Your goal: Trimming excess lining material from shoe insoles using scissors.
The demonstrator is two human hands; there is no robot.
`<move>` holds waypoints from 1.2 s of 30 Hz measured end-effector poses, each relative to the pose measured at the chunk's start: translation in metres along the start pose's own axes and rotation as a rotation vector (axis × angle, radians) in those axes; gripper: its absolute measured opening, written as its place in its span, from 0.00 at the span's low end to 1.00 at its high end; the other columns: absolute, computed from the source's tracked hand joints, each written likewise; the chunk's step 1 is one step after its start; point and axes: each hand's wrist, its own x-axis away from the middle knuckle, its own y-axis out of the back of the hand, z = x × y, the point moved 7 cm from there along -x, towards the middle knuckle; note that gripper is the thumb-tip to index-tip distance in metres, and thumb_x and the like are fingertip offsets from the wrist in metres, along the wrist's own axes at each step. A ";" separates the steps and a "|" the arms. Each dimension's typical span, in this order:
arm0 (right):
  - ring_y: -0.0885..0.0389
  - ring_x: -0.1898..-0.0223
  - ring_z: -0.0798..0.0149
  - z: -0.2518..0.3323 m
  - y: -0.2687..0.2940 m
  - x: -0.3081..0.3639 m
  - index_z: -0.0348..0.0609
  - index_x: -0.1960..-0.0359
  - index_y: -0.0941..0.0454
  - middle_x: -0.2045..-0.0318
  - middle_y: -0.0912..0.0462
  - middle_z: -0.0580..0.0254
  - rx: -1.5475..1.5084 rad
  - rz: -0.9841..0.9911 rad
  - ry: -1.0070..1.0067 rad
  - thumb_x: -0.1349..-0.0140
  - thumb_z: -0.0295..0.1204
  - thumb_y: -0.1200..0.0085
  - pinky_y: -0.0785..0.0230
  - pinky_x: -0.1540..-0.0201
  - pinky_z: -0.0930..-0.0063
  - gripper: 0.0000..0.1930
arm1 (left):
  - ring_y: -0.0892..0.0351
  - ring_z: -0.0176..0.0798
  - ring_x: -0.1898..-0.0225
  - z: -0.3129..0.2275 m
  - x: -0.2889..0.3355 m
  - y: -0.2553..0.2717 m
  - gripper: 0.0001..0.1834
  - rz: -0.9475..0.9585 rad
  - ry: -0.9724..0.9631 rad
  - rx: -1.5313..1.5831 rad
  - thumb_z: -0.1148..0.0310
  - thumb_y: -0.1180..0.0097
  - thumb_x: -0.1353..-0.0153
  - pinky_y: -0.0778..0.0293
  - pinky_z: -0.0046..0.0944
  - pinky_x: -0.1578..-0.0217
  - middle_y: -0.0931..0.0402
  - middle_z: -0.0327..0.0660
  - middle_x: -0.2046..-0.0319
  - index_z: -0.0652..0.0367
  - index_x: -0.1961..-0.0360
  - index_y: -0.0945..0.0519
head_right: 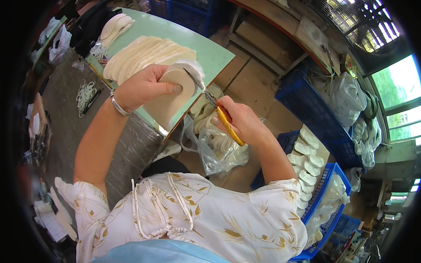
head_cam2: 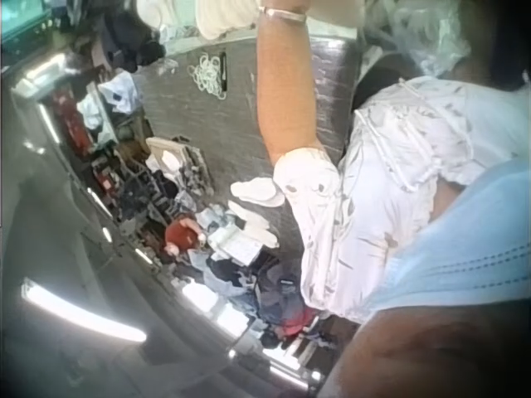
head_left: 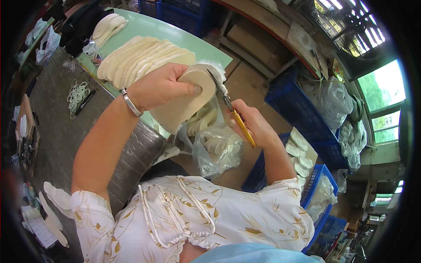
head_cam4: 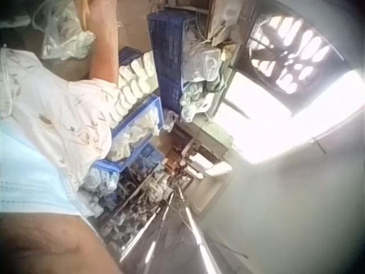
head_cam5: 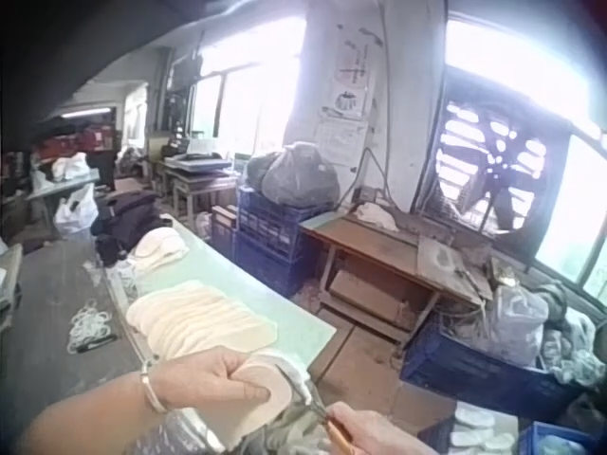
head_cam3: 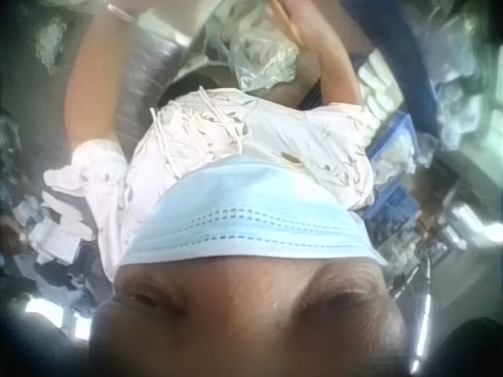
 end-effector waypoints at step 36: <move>0.27 0.72 0.47 -0.010 0.009 0.003 0.41 0.59 0.35 0.77 0.27 0.50 0.018 -0.011 -0.050 0.41 0.43 0.46 0.35 0.69 0.60 0.19 | 0.23 0.27 0.66 0.002 -0.020 -0.011 0.15 0.088 0.039 -0.100 0.70 0.43 0.45 0.26 0.29 0.63 0.20 0.36 0.66 0.63 0.56 0.21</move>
